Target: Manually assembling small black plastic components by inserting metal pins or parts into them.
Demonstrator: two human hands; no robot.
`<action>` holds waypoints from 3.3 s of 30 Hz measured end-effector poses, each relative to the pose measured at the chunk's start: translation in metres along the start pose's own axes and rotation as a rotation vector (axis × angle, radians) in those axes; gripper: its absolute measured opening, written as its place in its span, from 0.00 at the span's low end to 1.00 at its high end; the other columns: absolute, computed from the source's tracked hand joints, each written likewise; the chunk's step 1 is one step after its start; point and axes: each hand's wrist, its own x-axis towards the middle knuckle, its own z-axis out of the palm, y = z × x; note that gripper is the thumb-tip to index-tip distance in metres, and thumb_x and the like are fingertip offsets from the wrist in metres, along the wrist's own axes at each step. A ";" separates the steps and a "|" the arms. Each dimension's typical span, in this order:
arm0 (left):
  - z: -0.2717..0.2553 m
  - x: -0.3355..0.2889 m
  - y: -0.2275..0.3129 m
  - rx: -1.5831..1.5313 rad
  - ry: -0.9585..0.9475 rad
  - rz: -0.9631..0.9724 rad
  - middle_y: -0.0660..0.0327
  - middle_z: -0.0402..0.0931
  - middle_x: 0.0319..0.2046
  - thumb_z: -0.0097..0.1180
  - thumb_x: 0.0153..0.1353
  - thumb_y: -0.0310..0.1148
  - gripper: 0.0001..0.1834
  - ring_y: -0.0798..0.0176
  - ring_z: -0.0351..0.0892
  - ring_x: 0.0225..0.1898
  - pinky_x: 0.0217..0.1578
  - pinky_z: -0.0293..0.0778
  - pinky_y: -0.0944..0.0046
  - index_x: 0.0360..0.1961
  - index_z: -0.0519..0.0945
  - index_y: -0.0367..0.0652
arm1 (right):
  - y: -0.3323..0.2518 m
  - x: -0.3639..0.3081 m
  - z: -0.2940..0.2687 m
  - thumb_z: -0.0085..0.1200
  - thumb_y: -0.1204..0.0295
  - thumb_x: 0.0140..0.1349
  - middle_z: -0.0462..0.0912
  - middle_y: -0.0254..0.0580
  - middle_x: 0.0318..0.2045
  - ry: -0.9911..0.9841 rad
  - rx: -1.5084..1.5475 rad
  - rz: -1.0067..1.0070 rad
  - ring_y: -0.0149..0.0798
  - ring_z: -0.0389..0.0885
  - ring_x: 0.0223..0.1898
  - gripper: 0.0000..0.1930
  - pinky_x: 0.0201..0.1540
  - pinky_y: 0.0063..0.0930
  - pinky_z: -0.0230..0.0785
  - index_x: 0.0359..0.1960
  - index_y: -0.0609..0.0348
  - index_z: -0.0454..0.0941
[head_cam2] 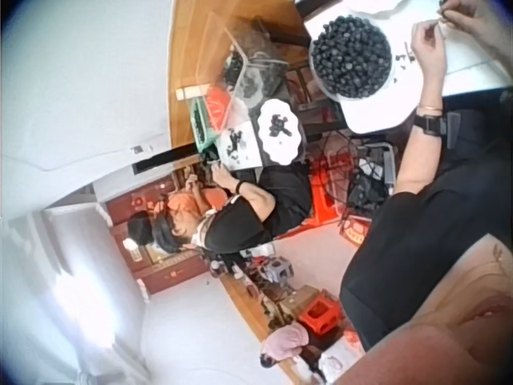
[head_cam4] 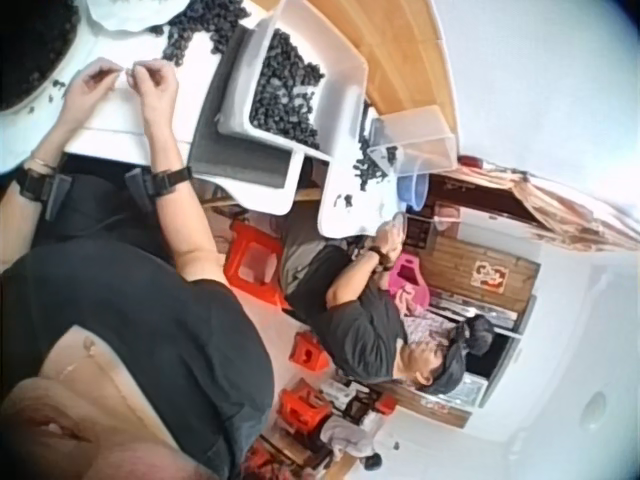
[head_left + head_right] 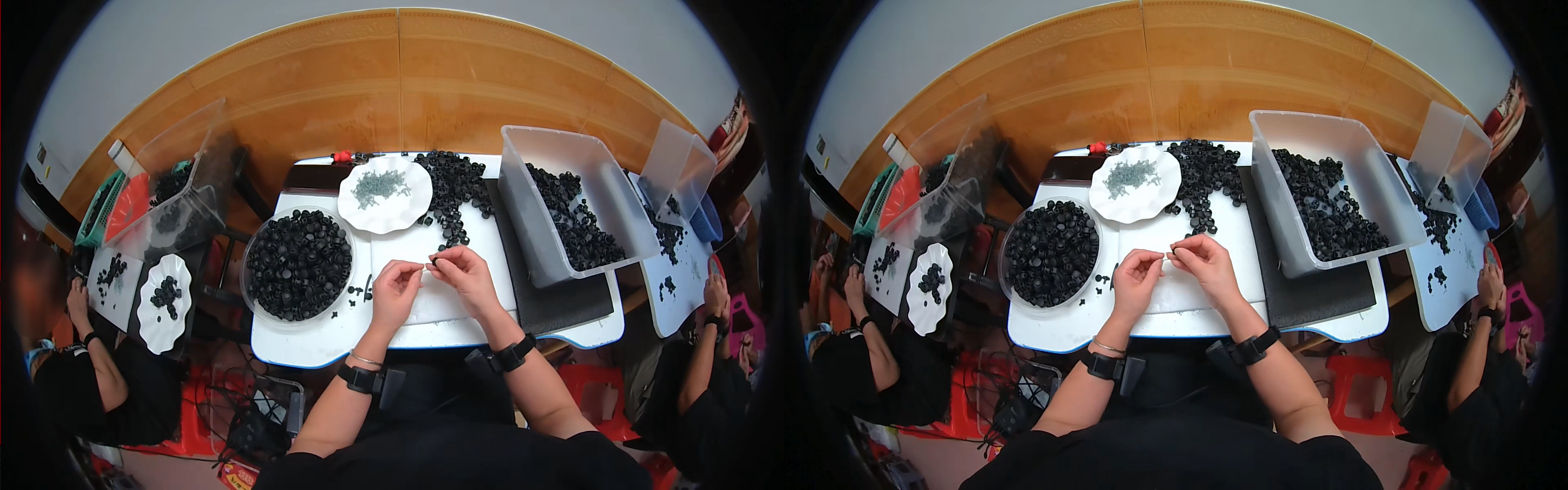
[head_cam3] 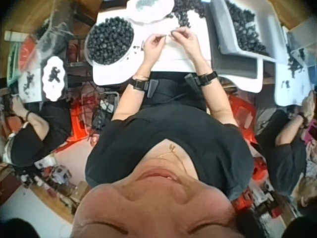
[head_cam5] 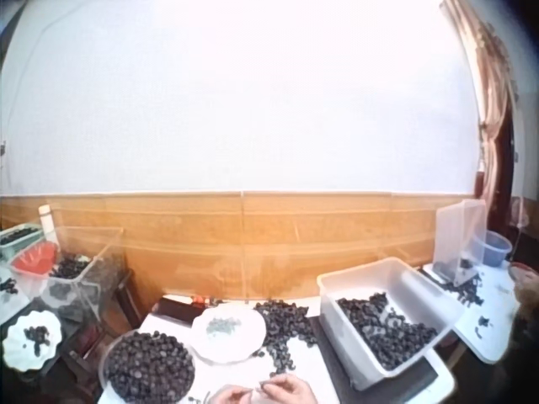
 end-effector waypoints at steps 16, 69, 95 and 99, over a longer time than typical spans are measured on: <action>-0.001 -0.004 -0.004 -0.166 0.018 -0.074 0.63 0.72 0.32 0.52 0.55 0.18 0.12 0.74 0.72 0.32 0.34 0.72 0.76 0.41 0.70 0.35 | 0.017 -0.005 -0.001 0.51 0.77 0.59 0.77 0.39 0.34 -0.004 0.095 0.025 0.29 0.77 0.36 0.06 0.42 0.19 0.72 0.37 0.64 0.73; -0.002 -0.003 -0.002 0.090 -0.132 0.026 0.67 0.70 0.30 0.60 0.50 0.22 0.11 0.75 0.68 0.30 0.30 0.66 0.77 0.38 0.79 0.39 | 0.028 -0.006 -0.004 0.53 0.79 0.57 0.78 0.39 0.33 -0.012 0.051 -0.049 0.27 0.77 0.36 0.09 0.40 0.18 0.70 0.39 0.63 0.70; -0.005 0.001 -0.011 0.077 0.054 -0.035 0.62 0.73 0.30 0.55 0.55 0.25 0.08 0.72 0.74 0.27 0.30 0.71 0.75 0.35 0.78 0.33 | -0.049 -0.115 0.124 0.64 0.70 0.39 0.67 0.51 0.51 -0.872 -0.874 -0.689 0.49 0.64 0.56 0.35 0.54 0.39 0.61 0.53 0.59 0.65; 0.001 0.004 -0.014 0.118 0.050 -0.031 0.62 0.74 0.30 0.56 0.55 0.26 0.08 0.73 0.74 0.27 0.29 0.72 0.75 0.35 0.78 0.33 | -0.025 -0.154 0.166 0.63 0.68 0.39 0.62 0.47 0.57 -1.224 -0.794 -0.897 0.48 0.59 0.60 0.42 0.61 0.42 0.50 0.60 0.53 0.58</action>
